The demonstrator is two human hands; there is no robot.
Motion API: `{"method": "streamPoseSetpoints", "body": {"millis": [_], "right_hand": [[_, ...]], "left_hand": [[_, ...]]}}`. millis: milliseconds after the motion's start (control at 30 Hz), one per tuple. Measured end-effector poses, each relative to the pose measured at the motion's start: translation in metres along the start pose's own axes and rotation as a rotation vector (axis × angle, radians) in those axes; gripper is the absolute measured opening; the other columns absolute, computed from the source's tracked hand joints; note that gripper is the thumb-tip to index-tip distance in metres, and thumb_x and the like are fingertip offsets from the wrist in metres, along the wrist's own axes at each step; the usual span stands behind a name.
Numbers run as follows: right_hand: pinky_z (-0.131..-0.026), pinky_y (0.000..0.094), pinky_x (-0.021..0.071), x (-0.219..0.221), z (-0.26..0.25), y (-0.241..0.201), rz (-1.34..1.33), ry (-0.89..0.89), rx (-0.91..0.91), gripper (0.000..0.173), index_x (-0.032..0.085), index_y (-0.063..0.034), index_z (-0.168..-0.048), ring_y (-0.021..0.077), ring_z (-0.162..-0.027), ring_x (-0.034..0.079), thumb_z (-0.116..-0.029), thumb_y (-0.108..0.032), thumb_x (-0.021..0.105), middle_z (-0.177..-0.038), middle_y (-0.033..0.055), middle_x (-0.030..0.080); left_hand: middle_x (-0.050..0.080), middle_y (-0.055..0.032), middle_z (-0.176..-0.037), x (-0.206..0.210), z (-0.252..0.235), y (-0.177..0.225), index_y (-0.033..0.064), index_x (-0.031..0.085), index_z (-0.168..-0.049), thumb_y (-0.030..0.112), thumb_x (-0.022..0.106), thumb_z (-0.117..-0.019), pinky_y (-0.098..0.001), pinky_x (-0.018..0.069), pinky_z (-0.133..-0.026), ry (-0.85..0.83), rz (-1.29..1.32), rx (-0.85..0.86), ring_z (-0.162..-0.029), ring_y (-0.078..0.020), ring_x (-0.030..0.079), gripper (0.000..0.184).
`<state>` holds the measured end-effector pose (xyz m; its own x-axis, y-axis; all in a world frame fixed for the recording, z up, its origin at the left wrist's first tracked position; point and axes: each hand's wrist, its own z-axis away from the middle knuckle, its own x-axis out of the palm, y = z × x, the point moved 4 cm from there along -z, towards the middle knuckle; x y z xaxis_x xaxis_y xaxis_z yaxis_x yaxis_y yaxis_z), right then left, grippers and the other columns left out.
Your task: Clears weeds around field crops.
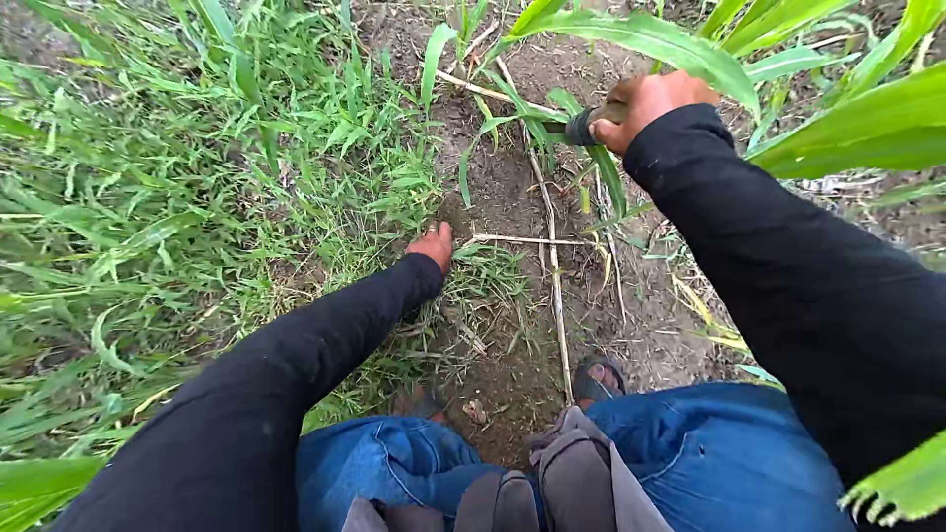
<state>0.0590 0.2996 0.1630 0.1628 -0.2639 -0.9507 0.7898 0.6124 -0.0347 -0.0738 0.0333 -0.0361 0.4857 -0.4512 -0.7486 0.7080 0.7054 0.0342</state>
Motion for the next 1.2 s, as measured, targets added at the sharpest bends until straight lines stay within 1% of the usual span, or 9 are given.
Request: {"method": "streamPoseSetpoints", "body": {"millis": [67,167,333,433,833,933,1000,1100,1200], "right_hand": [[-0.093,0.0759,0.0438,0.001,-0.001,0.002,0.004,-0.003,0.003,0.048,0.067,-0.0148,-0.131,0.0535,-0.122,0.059,-0.0945,-0.046,0.065,-0.127,0.0303,0.065],[-0.094,0.0757,0.0434,0.002,-0.003,0.003,0.013,-0.007,-0.001,0.05,0.066,-0.0135,-0.132,0.054,-0.123,0.059,-0.0951,-0.046,0.065,-0.127,0.0309,0.065],[-0.093,0.077,0.043,0.001,-0.001,0.002,-0.011,-0.01,-0.011,0.05,0.066,-0.0107,-0.132,0.0554,-0.122,0.058,-0.0952,-0.045,0.066,-0.126,0.0326,0.064],[-0.094,0.077,0.0423,0.002,0.0,0.002,-0.018,-0.015,-0.009,0.05,0.066,-0.011,-0.132,0.055,-0.123,0.058,-0.095,-0.044,0.066,-0.127,0.0327,0.064],[-0.094,0.0761,0.0428,0.003,-0.003,0.003,-0.013,-0.012,0.0,0.049,0.066,-0.0145,-0.132,0.0535,-0.123,0.058,-0.0941,-0.045,0.066,-0.128,0.0301,0.065],[-0.095,0.0758,0.0424,0.001,-0.002,0.002,-0.013,-0.015,-0.001,0.049,0.066,-0.0136,-0.132,0.0537,-0.124,0.058,-0.0945,-0.045,0.067,-0.128,0.0307,0.064],[-0.095,0.076,0.0422,0.0,-0.001,0.002,-0.014,-0.016,-0.001,0.049,0.066,-0.0129,-0.132,0.0541,-0.124,0.057,-0.0947,-0.045,0.066,-0.128,0.0315,0.064],[-0.094,0.0764,0.0428,0.001,0.0,0.002,-0.012,-0.018,0.003,0.049,0.066,-0.0128,-0.132,0.0542,-0.123,0.058,-0.0943,-0.045,0.066,-0.128,0.0315,0.064],[-0.093,0.0761,0.0437,0.001,0.001,0.0,-0.011,-0.015,0.007,0.047,0.067,-0.0123,-0.13,0.054,-0.122,0.059,-0.094,-0.043,0.067,-0.126,0.0306,0.065]], "left_hand": [[0.033,-0.0317,-0.161,0.003,-0.003,-0.001,0.0008,0.026,-0.161,0.008,0.072,-0.0912,-0.0705,0.0529,-0.093,-0.035,0.012,-0.068,-0.118,-0.056,0.062,0.084],[0.055,-0.036,-0.141,0.002,-0.008,-0.005,-0.0031,0.022,-0.159,0.015,0.068,-0.0971,-0.0695,0.0473,-0.102,-0.149,0.061,-0.149,-0.125,-0.0539,0.059,0.08],[0.065,-0.0323,-0.128,0.002,-0.018,-0.024,0.0053,0.052,-0.147,0.018,0.066,-0.0979,-0.0742,0.0477,-0.096,-0.116,0.028,0.012,-0.121,-0.0523,0.062,0.052],[0.065,-0.0315,-0.128,0.001,-0.007,-0.02,0.0062,0.055,-0.146,0.017,0.066,-0.0977,-0.0735,0.0472,-0.097,-0.149,-0.026,0.073,-0.122,-0.052,0.061,0.051],[0.069,-0.0271,-0.114,0.115,0.145,0.044,-0.0021,0.068,-0.12,0.013,0.07,-0.0948,-0.068,0.0513,-0.089,-0.781,-0.633,0.778,-0.109,-0.0482,0.066,0.029],[0.065,-0.0345,-0.121,0.089,0.125,0.04,0.0057,0.031,-0.16,0.002,0.059,-0.0993,-0.07,0.0482,-0.096,-0.672,-0.493,0.571,-0.115,-0.0542,0.062,0.067],[0.065,-0.0351,-0.122,0.065,0.084,0.026,0.0153,0.016,-0.166,0.0,0.051,-0.1038,-0.0694,0.0469,-0.1,-0.48,-0.37,0.404,-0.117,-0.0549,0.062,0.073],[0.068,-0.0337,-0.115,0.033,0.031,0.003,0.012,0.027,-0.163,0.005,0.055,-0.1035,-0.0699,0.0467,-0.099,-0.176,-0.292,0.245,-0.112,-0.0553,0.064,0.066],[0.068,-0.033,-0.118,0.016,0.016,-0.004,0.0001,0.042,-0.15,0.01,0.056,-0.1032,-0.0692,0.0471,-0.099,-0.097,-0.287,0.118,-0.115,-0.0542,0.064,0.05]]}}
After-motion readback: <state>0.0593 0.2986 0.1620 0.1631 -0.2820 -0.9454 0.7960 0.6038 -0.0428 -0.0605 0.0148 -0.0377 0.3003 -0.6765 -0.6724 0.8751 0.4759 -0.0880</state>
